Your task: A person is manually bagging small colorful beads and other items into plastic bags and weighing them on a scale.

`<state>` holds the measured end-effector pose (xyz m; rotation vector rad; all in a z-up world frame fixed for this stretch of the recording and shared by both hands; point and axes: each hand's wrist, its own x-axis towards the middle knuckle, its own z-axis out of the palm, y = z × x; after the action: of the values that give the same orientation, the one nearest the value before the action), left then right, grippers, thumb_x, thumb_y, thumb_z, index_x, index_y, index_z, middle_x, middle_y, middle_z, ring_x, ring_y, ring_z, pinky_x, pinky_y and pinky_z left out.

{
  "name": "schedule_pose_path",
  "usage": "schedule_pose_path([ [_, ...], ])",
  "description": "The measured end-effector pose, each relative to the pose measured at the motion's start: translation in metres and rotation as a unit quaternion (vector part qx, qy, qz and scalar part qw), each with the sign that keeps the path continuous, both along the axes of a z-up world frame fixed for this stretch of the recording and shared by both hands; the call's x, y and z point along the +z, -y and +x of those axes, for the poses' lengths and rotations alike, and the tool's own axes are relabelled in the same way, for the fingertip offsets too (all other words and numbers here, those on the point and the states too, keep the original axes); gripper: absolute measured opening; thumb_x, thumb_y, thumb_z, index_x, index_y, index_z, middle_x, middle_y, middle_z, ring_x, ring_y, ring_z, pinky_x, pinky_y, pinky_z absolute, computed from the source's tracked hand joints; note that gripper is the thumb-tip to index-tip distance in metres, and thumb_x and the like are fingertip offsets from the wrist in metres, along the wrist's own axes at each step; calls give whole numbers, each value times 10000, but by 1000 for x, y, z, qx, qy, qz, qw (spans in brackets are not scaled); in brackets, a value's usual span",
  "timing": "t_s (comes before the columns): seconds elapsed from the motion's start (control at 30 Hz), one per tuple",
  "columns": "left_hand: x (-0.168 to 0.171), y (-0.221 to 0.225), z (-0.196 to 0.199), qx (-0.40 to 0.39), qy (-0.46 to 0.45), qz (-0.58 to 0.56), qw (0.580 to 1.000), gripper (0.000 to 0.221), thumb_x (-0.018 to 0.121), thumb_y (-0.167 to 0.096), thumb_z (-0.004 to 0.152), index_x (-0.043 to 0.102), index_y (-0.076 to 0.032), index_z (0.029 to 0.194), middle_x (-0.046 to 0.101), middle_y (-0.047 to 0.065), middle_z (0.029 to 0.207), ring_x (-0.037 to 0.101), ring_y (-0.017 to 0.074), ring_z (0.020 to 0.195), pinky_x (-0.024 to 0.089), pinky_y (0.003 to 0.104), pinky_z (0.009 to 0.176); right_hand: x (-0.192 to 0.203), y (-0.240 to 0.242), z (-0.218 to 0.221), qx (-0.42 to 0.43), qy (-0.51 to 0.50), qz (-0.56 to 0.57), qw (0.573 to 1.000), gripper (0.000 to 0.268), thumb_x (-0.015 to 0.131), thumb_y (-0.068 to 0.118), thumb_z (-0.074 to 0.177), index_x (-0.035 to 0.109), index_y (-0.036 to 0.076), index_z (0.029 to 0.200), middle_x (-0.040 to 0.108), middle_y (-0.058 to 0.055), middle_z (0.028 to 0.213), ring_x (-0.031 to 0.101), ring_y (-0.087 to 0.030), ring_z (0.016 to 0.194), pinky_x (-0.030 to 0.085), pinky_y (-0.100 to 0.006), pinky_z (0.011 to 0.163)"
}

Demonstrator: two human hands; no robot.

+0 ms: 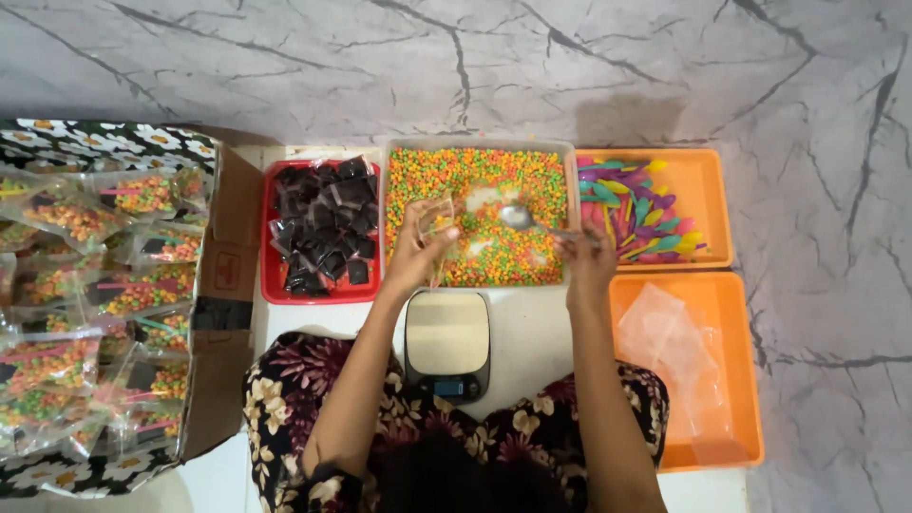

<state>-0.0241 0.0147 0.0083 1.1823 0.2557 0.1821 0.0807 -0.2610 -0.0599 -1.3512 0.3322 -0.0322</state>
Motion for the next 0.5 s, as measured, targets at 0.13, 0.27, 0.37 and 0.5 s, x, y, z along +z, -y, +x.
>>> schedule_pose_path([
  [0.13, 24, 0, -20, 10, 13, 61, 998, 465, 755, -250, 944, 595, -88, 1350, 630, 180, 1311, 573, 275, 1255, 482, 442, 1050, -28, 7, -21, 2, -32, -58, 998, 409, 630, -31, 929, 599, 45, 1330, 625, -195, 1069, 780, -339, 883, 706, -367, 783],
  [0.27, 36, 2, -37, 37, 33, 77, 996, 370, 813, -181, 876, 681, -85, 1208, 656, 163, 1289, 606, 260, 1229, 476, 415, 1059, 30, -13, -45, 35, 57, -260, 963, 755, 665, -34, 869, 409, 100, 1566, 337, -384, 1453, 601, -480, 1149, 637, -384, 884],
  [0.37, 40, 6, -47, 40, 50, 52, 997, 270, 781, -135, 907, 685, -64, 1149, 681, 135, 1271, 620, 223, 1211, 467, 400, 1068, 86, -41, -72, 135, 160, -242, 947, 791, 690, -15, 885, 364, 82, 1599, 365, -356, 1487, 545, -477, 1255, 592, -418, 996],
  [0.5, 62, 15, -64, 7, 70, 76, 995, 293, 561, -146, 1062, 613, -44, 1331, 676, 163, 1275, 576, 236, 1246, 435, 446, 1104, 156, -84, -116, 347, 231, -205, 885, 785, 616, -42, 996, 217, 114, 1654, 348, -310, 1598, 504, -526, 1330, 526, -551, 1068],
])
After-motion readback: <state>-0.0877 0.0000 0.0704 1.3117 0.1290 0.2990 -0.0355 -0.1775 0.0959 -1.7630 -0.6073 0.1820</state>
